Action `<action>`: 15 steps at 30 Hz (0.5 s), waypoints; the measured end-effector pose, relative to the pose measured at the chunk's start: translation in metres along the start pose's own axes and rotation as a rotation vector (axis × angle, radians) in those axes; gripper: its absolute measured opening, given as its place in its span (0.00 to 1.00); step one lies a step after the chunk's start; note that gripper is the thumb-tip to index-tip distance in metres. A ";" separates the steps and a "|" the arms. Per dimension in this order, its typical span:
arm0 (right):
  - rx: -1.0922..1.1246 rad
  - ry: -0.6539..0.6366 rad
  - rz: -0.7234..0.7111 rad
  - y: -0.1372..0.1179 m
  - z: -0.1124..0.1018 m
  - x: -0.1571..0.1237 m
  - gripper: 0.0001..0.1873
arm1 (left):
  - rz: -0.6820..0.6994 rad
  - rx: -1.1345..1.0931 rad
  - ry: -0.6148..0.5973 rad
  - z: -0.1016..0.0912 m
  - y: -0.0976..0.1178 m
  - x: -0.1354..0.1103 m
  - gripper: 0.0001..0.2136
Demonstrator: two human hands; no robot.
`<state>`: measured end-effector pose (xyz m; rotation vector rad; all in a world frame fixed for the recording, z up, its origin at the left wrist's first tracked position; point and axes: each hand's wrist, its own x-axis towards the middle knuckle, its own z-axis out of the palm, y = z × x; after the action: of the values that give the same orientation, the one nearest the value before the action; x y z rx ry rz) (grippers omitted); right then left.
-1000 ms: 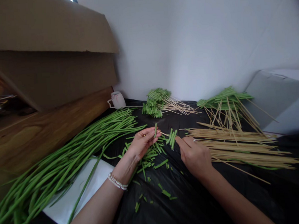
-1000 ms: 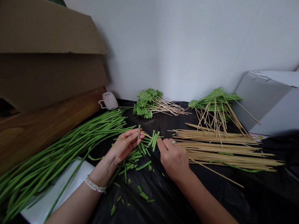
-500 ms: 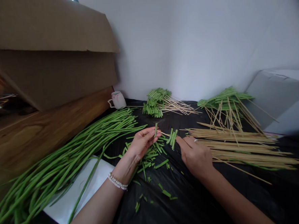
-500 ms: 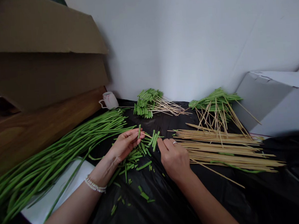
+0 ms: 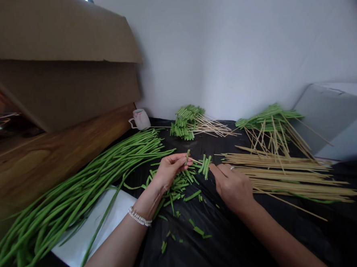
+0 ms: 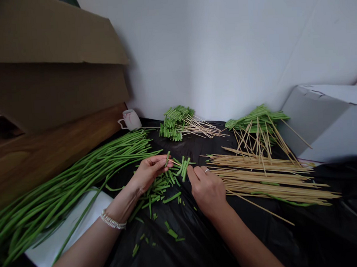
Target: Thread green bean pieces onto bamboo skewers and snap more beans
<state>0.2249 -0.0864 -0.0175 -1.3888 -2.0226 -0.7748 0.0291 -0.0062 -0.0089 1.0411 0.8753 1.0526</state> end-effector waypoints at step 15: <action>0.020 0.060 0.030 -0.004 -0.001 0.001 0.13 | -0.172 -0.281 -0.022 0.000 0.003 0.002 0.05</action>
<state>0.2213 -0.0875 -0.0164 -1.3661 -1.9542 -0.7713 0.0283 -0.0040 -0.0062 0.7279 0.7590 0.9842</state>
